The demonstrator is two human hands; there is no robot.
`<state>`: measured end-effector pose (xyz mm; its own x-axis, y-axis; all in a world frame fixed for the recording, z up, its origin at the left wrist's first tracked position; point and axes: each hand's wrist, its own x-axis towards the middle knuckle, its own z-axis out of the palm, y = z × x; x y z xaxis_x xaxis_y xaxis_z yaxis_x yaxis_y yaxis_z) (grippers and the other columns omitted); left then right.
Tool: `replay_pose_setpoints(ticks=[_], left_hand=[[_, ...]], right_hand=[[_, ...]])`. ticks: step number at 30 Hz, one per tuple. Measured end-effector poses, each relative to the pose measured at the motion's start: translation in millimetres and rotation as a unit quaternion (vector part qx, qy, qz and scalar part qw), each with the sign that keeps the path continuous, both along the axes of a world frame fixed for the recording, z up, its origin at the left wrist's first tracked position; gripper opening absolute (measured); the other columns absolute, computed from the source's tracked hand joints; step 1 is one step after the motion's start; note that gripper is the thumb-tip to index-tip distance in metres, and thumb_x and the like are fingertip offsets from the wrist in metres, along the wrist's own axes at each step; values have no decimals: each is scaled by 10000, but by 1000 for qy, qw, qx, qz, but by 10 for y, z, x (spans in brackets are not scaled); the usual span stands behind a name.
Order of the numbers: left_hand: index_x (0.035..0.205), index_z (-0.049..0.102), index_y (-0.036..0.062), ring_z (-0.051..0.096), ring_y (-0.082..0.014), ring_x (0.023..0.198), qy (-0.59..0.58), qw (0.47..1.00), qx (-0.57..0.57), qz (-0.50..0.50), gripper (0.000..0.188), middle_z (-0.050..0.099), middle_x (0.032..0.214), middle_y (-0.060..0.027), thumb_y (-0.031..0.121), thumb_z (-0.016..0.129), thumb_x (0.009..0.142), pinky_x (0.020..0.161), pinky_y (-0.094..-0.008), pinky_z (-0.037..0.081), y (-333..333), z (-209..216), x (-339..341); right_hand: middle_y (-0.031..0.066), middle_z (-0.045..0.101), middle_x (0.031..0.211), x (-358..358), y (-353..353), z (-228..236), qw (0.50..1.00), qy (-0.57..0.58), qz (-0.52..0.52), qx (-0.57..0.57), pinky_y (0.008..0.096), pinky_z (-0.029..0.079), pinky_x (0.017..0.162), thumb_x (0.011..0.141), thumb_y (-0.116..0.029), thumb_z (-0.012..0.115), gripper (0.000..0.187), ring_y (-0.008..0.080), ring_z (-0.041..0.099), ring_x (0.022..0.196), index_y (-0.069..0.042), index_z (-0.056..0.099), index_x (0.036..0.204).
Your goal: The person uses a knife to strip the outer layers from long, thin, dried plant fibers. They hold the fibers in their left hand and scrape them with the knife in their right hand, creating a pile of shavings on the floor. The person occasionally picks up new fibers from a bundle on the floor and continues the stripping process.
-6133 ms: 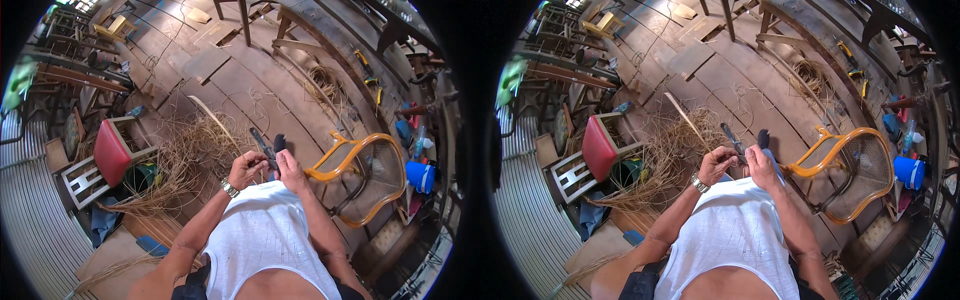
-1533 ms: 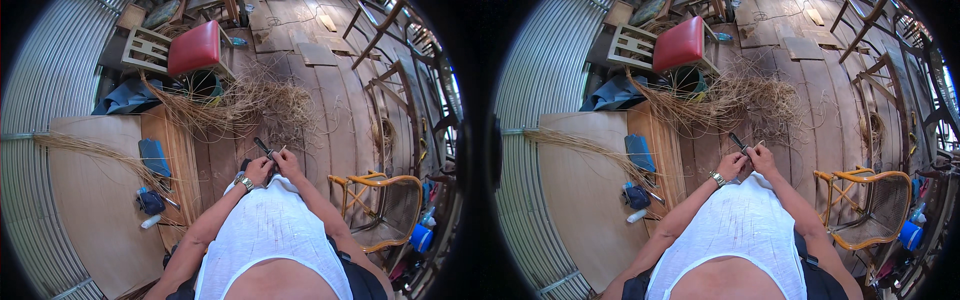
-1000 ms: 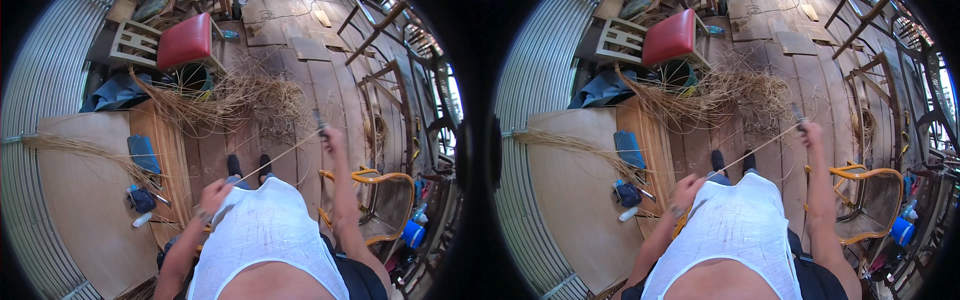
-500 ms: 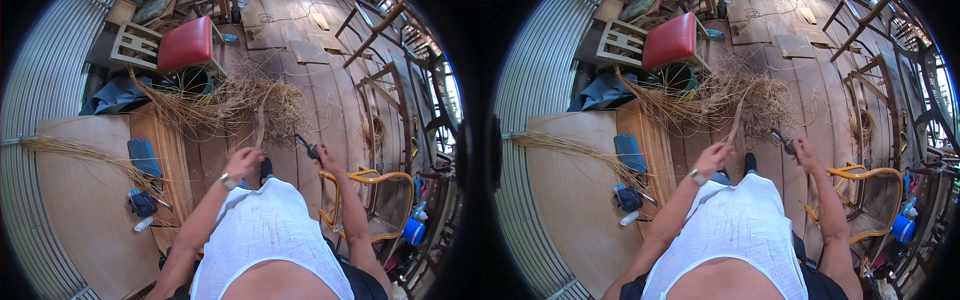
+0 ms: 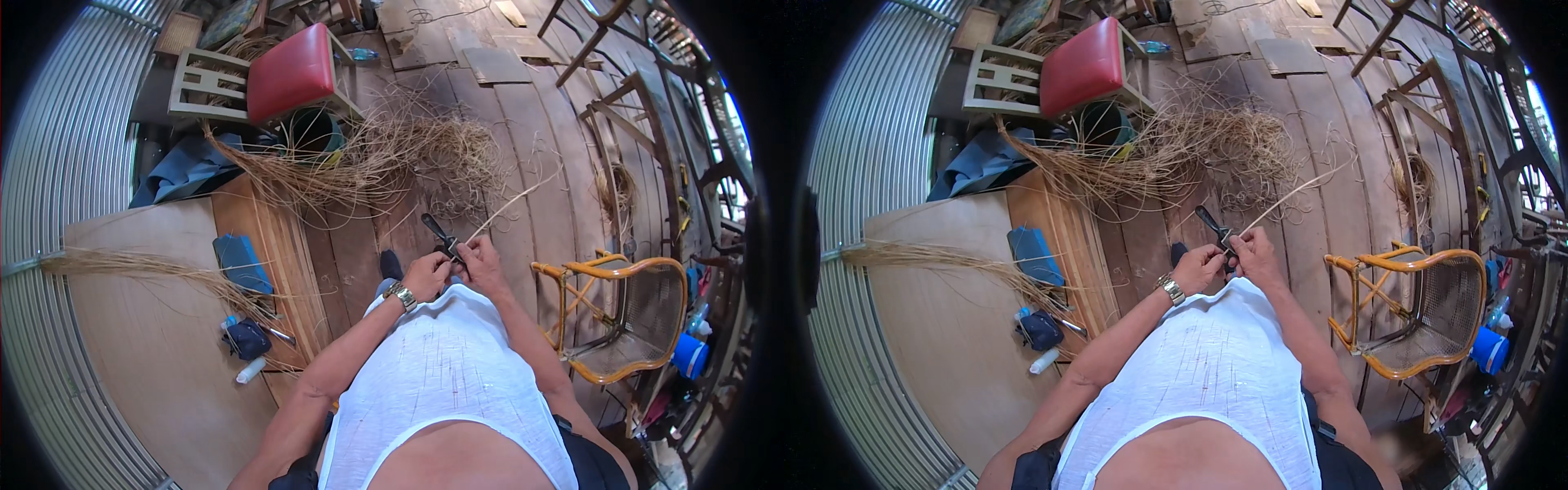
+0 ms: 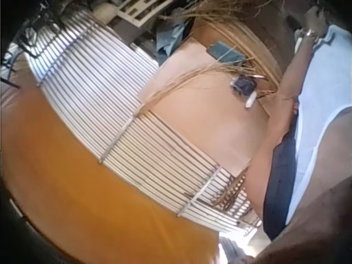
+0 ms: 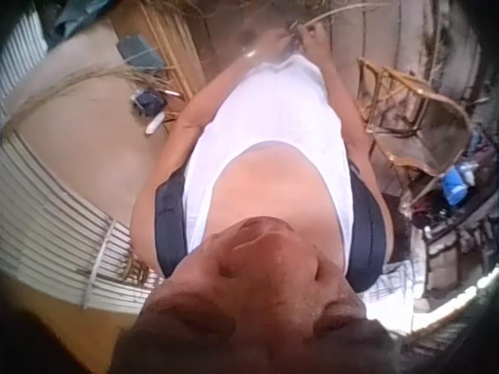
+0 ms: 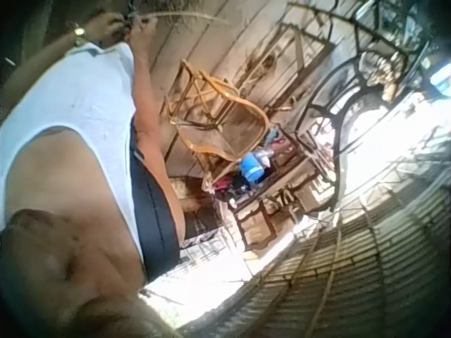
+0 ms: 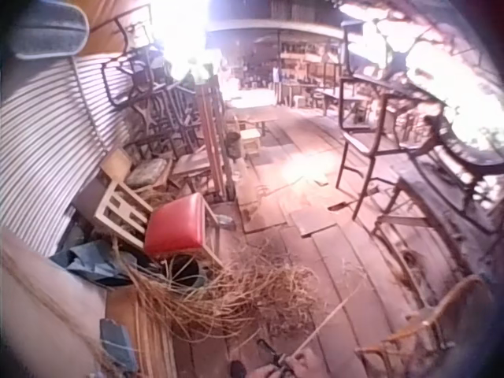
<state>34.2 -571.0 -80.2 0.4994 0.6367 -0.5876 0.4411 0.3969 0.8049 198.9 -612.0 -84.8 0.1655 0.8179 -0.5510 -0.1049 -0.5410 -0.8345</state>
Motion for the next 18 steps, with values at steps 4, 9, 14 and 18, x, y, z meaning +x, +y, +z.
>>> replay_pose_setpoints(ticks=[4, 9, 14, 18], left_hand=[[933, 629, -4, 614, -177, 631, 30, 995, 92, 12, 264, 666, 755, -84, 254, 576, 918, 632, -306, 486, -78, -119, -151], [819, 623, 20, 569, -195, 566, 79, 988, 113, 76, 317, 610, 660, -129, 327, 591, 894, 566, -346, 443, -39, -117, -197], [754, 597, 13, 528, -198, 519, 71, 974, 168, 136, 331, 563, 594, -133, 319, 596, 878, 515, -359, 409, -49, -45, -219], [717, 561, 7, 498, -221, 508, 80, 969, 190, 138, 325, 526, 592, -164, 291, 612, 866, 506, -364, 402, -230, 285, -566]], right_hand=[[40, 585, 569, -148, 58, -100, 996, 13, 46, -72, 233, 367, 348, 943, -284, 590, 277, 70, 497, 402, -33, 544, 835], [31, 554, 537, -273, 128, -189, 993, 47, 32, -99, 231, 330, 322, 941, -305, 584, 292, 77, 463, 369, -64, 563, 776], [20, 537, 529, -267, 320, -175, 987, 77, 22, -138, 233, 300, 304, 927, -343, 596, 299, 82, 437, 352, -96, 545, 766], [12, 532, 534, 24, 554, -174, 989, 23, 40, -142, 233, 292, 302, 905, -388, 616, 312, 79, 430, 351, -113, 540, 778]])
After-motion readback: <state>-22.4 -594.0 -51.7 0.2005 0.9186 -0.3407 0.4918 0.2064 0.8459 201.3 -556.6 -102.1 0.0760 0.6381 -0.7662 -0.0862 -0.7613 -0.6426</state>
